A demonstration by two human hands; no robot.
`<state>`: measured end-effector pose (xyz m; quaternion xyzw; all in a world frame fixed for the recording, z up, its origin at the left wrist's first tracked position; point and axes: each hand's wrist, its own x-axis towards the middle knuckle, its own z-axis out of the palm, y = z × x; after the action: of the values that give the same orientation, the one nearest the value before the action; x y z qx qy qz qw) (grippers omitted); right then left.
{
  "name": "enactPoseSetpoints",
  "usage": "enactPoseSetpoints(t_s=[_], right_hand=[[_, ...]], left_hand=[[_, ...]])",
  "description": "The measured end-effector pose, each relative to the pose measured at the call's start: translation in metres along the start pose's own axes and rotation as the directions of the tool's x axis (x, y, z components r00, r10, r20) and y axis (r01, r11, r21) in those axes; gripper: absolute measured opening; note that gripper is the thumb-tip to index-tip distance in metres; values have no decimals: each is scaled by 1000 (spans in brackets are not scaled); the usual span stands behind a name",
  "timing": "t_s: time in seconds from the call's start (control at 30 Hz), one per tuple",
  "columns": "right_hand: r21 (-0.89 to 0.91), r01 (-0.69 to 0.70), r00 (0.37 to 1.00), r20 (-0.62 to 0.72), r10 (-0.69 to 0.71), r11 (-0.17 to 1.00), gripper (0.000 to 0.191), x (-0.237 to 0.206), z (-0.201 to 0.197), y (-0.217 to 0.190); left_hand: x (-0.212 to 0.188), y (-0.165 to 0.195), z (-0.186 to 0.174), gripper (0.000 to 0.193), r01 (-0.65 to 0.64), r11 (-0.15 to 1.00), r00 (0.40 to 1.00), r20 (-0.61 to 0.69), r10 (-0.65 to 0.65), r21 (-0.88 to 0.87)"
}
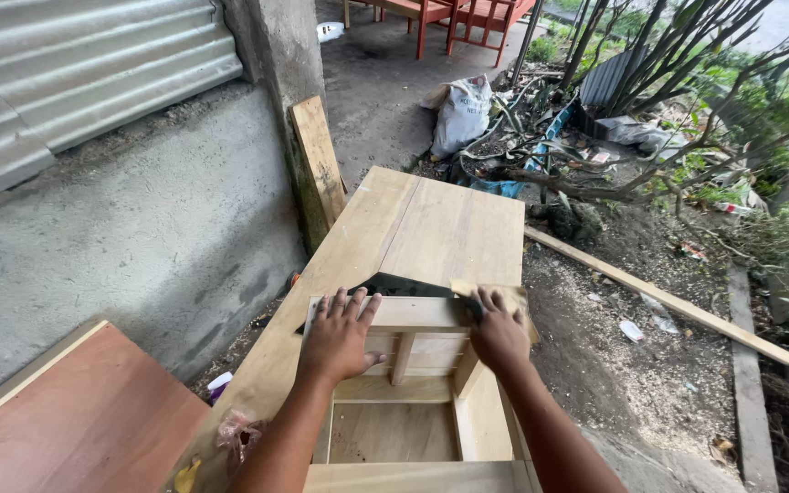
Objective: The person sands a wooden frame using a sanding block, working on edges and flat surfaces. They reposition the frame multiple times to access different sides and continue sanding until the clip ends.
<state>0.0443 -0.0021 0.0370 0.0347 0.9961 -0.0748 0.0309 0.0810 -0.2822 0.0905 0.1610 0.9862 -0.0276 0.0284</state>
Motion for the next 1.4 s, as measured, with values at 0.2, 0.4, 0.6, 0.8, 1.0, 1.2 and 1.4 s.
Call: enactPoseSetpoints(t_s=[0.2,0.4,0.6,0.8,1.0,1.2,1.4], right_hand=[[65,195,975,-123,-186,979,51,-13,10,-28],[97,134,991,-27,-132,986,53,7,13,-12],[0,193,973,-127,-192,981,50,14,30,-15],[-86,241,951,-177,-253,967,52,5,45,-6],[-41,168,982,-78,-171,985,47,39,32,-16],[13,357,895,-290,-338,934,50,-6,50,-11],[-36,272,943,-186,-274,962,45,29,33,-14]], left_hand=[[0,-1,2,107,-2,1000,1000,14,2,5],[2,-3,5,104,-16,1000,1000,-26,15,-25],[3,-4,10,104,-22,1000,997,-72,20,-20],[2,-4,6,104,-25,999,998,-52,23,-30],[0,-2,0,105,-1,999,1000,8,1,-36],[1,-4,2,105,-4,1000,1000,14,4,-28],[2,-5,7,104,5,998,1000,2,-5,-69]])
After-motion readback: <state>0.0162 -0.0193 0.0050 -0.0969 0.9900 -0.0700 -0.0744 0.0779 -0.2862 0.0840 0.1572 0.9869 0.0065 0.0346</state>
